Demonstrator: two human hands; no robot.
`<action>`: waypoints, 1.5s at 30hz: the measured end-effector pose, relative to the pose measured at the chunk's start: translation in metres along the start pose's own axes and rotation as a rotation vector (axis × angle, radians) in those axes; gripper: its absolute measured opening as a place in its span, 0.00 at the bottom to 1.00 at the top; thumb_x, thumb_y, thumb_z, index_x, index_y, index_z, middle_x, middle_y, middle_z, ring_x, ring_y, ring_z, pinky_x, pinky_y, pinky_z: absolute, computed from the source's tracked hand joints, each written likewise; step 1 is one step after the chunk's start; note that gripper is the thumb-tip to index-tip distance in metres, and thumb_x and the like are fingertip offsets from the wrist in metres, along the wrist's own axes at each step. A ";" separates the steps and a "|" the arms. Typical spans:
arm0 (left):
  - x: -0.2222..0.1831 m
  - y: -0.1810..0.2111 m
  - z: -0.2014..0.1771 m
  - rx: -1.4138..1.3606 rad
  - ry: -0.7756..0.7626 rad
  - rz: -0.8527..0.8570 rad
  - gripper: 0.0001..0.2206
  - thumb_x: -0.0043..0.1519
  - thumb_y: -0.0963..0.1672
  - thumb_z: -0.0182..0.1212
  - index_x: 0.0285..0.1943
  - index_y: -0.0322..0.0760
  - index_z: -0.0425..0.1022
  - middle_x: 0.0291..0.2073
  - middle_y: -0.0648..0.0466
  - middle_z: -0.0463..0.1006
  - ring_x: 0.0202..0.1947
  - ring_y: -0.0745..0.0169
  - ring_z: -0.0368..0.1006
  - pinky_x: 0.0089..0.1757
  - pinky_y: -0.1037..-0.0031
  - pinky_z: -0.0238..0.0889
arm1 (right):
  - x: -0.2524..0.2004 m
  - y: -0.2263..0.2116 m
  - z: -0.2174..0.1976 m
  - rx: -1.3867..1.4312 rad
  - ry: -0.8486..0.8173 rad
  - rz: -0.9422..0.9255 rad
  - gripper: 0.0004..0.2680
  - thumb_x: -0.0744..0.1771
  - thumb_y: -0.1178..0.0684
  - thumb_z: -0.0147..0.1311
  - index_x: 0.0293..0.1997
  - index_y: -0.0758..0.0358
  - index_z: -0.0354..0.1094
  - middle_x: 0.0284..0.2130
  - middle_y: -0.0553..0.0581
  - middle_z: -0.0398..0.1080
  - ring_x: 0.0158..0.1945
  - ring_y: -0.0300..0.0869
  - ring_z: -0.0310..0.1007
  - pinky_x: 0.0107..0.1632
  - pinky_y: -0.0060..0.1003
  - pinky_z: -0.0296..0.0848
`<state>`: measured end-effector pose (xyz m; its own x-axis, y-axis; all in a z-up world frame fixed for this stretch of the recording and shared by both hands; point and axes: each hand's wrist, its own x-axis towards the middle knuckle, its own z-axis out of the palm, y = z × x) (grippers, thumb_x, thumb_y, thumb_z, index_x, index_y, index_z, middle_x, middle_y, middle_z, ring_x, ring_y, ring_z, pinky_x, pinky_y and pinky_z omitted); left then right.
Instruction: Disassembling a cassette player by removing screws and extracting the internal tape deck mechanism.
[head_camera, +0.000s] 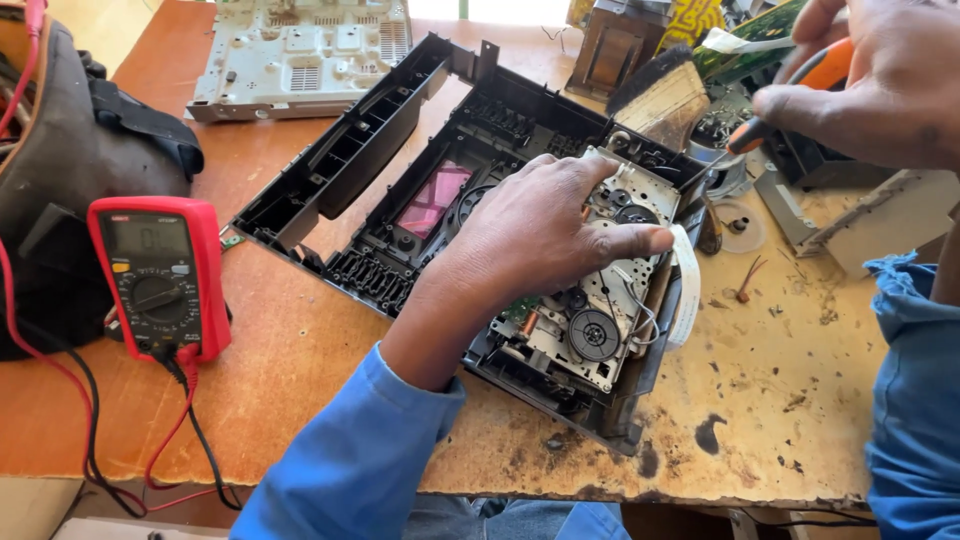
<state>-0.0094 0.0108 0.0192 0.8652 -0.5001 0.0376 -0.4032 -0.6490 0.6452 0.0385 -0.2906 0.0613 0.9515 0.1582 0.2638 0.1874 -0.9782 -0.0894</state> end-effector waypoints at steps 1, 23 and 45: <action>0.000 -0.001 0.001 -0.001 -0.003 0.004 0.47 0.47 0.66 0.51 0.73 0.43 0.64 0.60 0.37 0.73 0.63 0.40 0.65 0.52 0.52 0.62 | 0.001 -0.004 -0.003 -0.002 0.000 0.005 0.19 0.69 0.44 0.66 0.57 0.69 0.64 0.39 0.63 0.77 0.32 0.55 0.73 0.36 0.51 0.67; 0.001 0.006 0.002 0.070 0.042 -0.029 0.39 0.52 0.63 0.62 0.72 0.50 0.68 0.61 0.40 0.73 0.63 0.42 0.65 0.55 0.54 0.60 | -0.010 -0.055 -0.032 -0.069 -0.141 0.227 0.15 0.75 0.38 0.49 0.47 0.60 0.70 0.21 0.65 0.70 0.23 0.57 0.66 0.28 0.52 0.56; 0.001 0.008 0.002 0.073 0.043 -0.028 0.37 0.53 0.61 0.62 0.71 0.49 0.70 0.58 0.40 0.75 0.60 0.42 0.67 0.53 0.54 0.61 | -0.012 -0.045 -0.035 -0.013 -0.205 0.216 0.16 0.69 0.42 0.56 0.55 0.63 0.66 0.22 0.66 0.67 0.24 0.56 0.63 0.28 0.51 0.58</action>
<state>-0.0125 0.0037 0.0227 0.8877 -0.4572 0.0538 -0.3980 -0.7035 0.5888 0.0101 -0.2527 0.0956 0.9987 -0.0315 0.0408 -0.0268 -0.9936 -0.1100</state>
